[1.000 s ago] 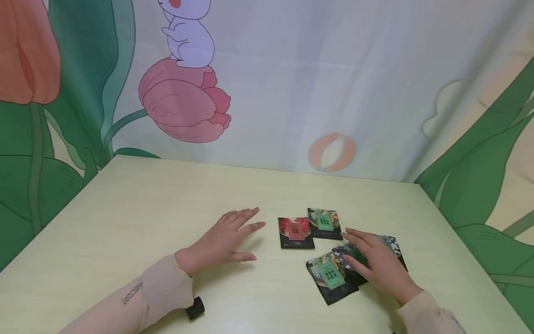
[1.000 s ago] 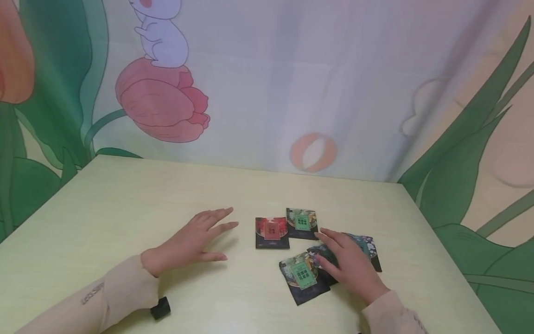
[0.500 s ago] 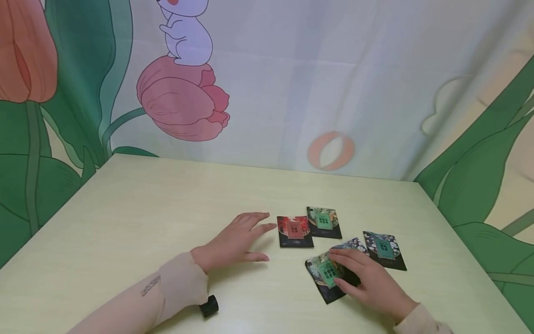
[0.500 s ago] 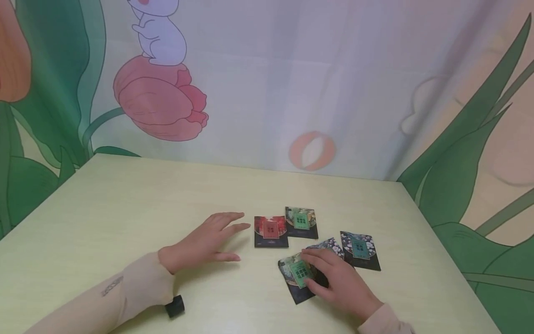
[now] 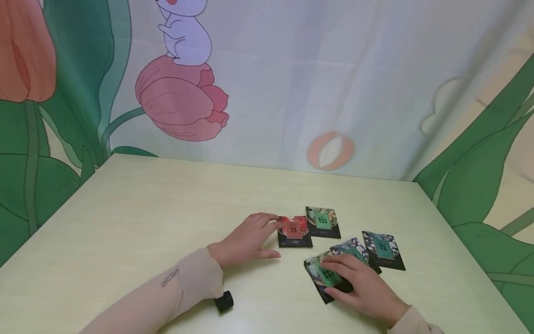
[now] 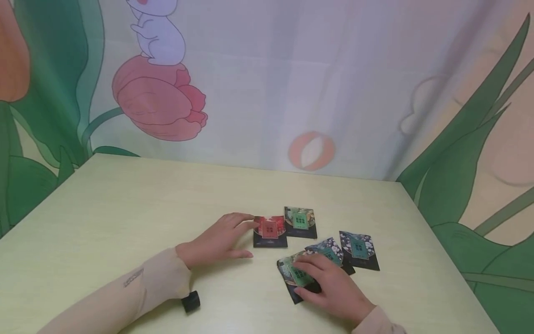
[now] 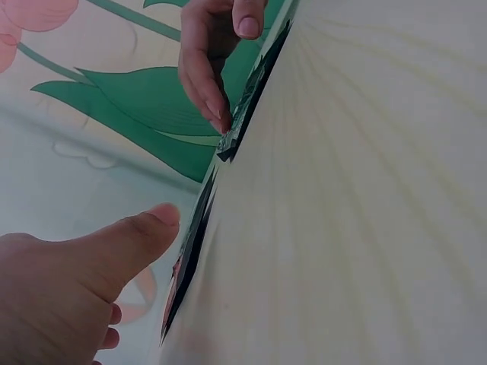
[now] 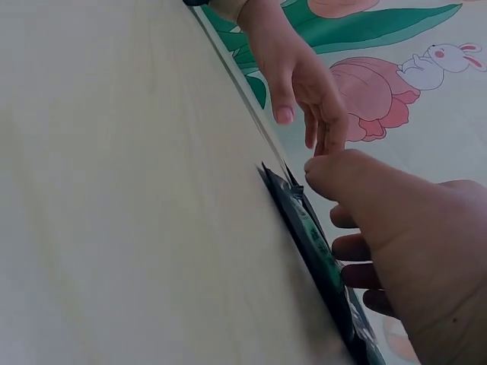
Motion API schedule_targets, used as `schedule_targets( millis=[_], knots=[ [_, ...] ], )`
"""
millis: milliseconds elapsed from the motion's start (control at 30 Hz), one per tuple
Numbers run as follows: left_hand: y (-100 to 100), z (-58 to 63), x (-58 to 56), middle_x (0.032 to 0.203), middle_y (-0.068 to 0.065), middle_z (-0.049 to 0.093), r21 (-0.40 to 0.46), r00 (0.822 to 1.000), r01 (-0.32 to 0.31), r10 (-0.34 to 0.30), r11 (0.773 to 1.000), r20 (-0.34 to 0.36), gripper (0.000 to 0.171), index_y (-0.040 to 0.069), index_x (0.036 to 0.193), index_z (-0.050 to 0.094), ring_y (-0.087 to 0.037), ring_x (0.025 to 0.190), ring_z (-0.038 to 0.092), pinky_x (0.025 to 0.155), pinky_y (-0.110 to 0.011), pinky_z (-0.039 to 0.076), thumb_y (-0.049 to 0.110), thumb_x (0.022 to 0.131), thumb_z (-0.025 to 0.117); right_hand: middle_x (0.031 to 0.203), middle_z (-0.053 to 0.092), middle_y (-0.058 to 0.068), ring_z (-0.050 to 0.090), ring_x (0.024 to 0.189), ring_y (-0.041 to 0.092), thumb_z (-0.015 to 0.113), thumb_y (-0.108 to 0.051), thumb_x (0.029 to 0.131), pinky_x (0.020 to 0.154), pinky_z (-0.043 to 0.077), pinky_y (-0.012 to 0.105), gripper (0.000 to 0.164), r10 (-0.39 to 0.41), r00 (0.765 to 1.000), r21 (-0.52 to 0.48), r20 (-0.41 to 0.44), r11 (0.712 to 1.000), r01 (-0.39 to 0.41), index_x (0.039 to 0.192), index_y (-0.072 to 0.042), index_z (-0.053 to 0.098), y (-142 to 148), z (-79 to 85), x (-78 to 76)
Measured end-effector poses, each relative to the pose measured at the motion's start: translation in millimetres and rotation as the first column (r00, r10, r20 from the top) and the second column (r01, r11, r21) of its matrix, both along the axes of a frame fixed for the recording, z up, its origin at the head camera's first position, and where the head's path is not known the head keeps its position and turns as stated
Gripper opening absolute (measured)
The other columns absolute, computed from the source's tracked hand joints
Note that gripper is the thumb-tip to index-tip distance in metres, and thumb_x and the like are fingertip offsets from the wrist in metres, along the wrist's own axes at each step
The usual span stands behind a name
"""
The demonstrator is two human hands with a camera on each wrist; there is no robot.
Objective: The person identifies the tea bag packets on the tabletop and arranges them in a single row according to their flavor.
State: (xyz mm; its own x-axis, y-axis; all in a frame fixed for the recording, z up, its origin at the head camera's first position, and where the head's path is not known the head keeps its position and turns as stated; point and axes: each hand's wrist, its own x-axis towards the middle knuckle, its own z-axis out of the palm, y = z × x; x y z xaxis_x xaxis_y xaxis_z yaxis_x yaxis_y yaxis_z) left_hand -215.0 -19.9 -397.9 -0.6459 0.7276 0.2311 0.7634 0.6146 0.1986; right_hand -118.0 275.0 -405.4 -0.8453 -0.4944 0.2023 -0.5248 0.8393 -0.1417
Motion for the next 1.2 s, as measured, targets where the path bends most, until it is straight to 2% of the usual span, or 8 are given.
schedule_targets(
  millis=[133, 333, 567, 700, 1200],
  knots=[
    [9, 0.1, -4.5, 0.143, -0.008, 0.047, 0.002, 1.0, 0.006, -0.006, 1.0, 0.018, 0.072, 0.012, 0.141, 0.045, -0.025, 0.134, 0.043, 0.116, -0.041, 0.031, 0.052, 0.085, 0.066, 0.127, 0.058, -0.011, 0.055, 0.117, 0.013, 0.059, -0.054, 0.089, 0.094, 0.053, 0.04, 0.042, 0.001, 1.0, -0.003, 0.024, 1.0, 0.0, 0.122, -0.028, 0.065, 0, -2.3, -0.7],
    [22, -0.8, -7.6, 0.139, -0.008, 0.05, -0.037, 1.0, -0.004, 0.004, 0.999, 0.005, 0.061, 0.013, 0.134, 0.053, -0.024, 0.131, 0.045, 0.114, -0.038, 0.034, 0.05, 0.087, 0.066, 0.13, 0.056, -0.012, 0.053, 0.12, 0.013, 0.056, -0.056, 0.091, 0.096, 0.052, 0.04, 0.041, -0.002, 0.999, -0.01, 0.049, 1.0, 0.002, 0.12, -0.029, 0.066, 0, -6.0, -1.1],
    [32, -1.9, -10.1, 0.134, -0.009, 0.054, -0.025, 0.999, 0.004, -0.004, 1.0, 0.032, 0.056, 0.012, 0.132, 0.055, -0.025, 0.128, 0.047, 0.113, -0.038, 0.035, 0.046, 0.089, 0.065, 0.13, 0.057, -0.011, 0.053, 0.119, 0.012, 0.063, -0.05, 0.089, 0.095, 0.052, 0.038, 0.038, 0.025, 1.0, -0.026, 0.004, 0.999, -0.025, 0.119, -0.028, 0.067, 2, -8.5, -1.5],
    [38, -3.0, -11.8, 0.13, -0.007, 0.056, -0.046, 0.999, 0.003, -0.002, 0.999, 0.037, 0.053, 0.013, 0.13, 0.056, -0.024, 0.126, 0.048, 0.112, -0.037, 0.036, 0.047, 0.09, 0.062, 0.129, 0.057, -0.011, 0.053, 0.119, 0.012, 0.063, -0.049, 0.089, 0.094, 0.052, 0.038, 0.038, 0.032, 0.999, -0.034, 0.002, 0.999, -0.032, 0.119, -0.027, 0.067, 3, -9.1, -1.6],
    [41, -8.1, -14.4, 0.124, -0.003, 0.059, -0.104, 1.0, 0.003, -0.001, 0.995, 0.017, 0.041, 0.02, 0.127, 0.057, -0.022, 0.12, 0.052, 0.109, -0.04, 0.037, 0.042, 0.093, 0.061, 0.13, 0.056, -0.012, 0.052, 0.12, 0.011, 0.066, -0.047, 0.088, 0.095, 0.052, 0.038, 0.038, 0.034, 0.999, -0.046, 0.01, 0.998, -0.033, 0.12, -0.027, 0.067, 3, -9.6, -1.5]
  ],
)
